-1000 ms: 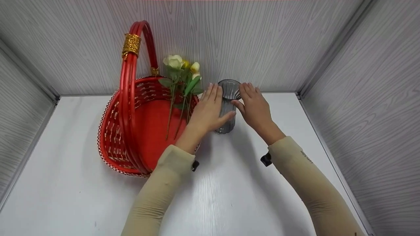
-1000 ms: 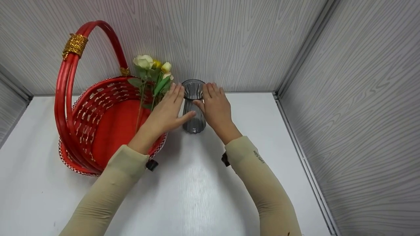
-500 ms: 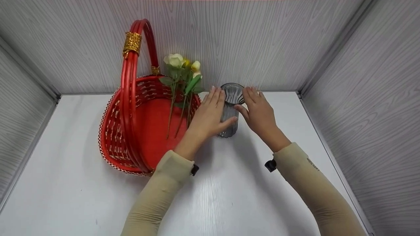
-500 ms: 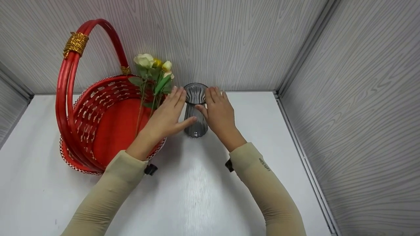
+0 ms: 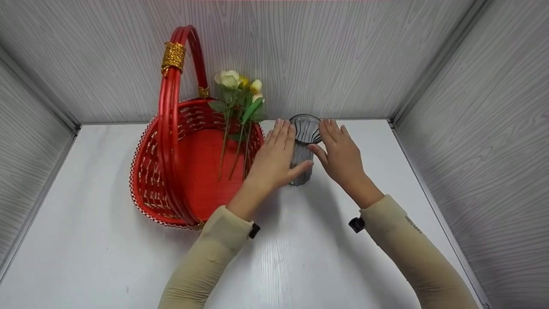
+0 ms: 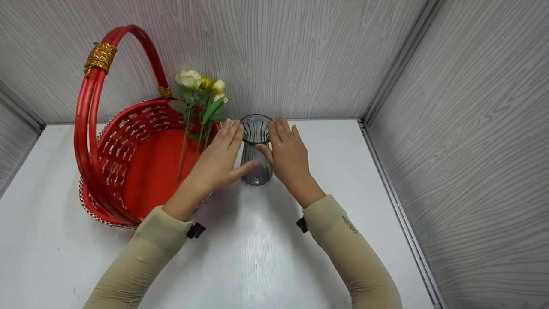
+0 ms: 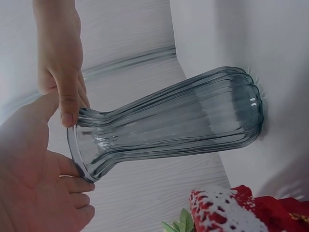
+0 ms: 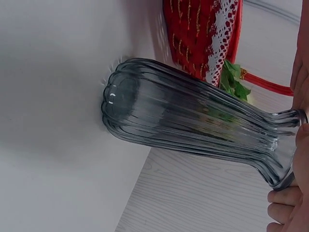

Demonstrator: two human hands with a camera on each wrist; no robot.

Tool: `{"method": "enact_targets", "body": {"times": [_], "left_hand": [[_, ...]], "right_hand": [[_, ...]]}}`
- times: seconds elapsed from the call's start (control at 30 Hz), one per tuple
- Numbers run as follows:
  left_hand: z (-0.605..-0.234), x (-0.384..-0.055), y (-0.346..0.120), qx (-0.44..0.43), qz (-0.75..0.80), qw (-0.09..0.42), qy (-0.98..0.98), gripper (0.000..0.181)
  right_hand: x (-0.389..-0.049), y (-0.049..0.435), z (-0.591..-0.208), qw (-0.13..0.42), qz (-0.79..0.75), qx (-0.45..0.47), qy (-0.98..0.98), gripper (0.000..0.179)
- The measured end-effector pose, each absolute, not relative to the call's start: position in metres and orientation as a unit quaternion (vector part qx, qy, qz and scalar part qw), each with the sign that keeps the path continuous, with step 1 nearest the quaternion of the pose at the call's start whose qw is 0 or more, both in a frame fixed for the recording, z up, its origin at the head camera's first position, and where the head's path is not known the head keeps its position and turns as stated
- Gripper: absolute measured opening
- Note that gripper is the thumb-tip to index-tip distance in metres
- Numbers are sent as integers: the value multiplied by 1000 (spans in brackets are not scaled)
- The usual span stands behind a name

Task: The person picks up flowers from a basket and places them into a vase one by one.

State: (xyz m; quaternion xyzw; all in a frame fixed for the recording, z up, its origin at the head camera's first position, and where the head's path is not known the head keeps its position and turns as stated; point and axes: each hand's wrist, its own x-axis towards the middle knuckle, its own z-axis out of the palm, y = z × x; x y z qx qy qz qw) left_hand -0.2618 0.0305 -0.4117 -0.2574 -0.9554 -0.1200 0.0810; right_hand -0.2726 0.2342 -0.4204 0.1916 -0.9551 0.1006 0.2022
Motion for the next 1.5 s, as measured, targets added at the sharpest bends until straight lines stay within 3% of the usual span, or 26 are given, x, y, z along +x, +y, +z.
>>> {"method": "enact_targets", "body": {"times": [1.5], "left_hand": [[-425, -210, 7, -278, -160, 105, -941, 95]], "right_hand": [[-242, 234, -427, 222, 113, 205, -947, 72]]}}
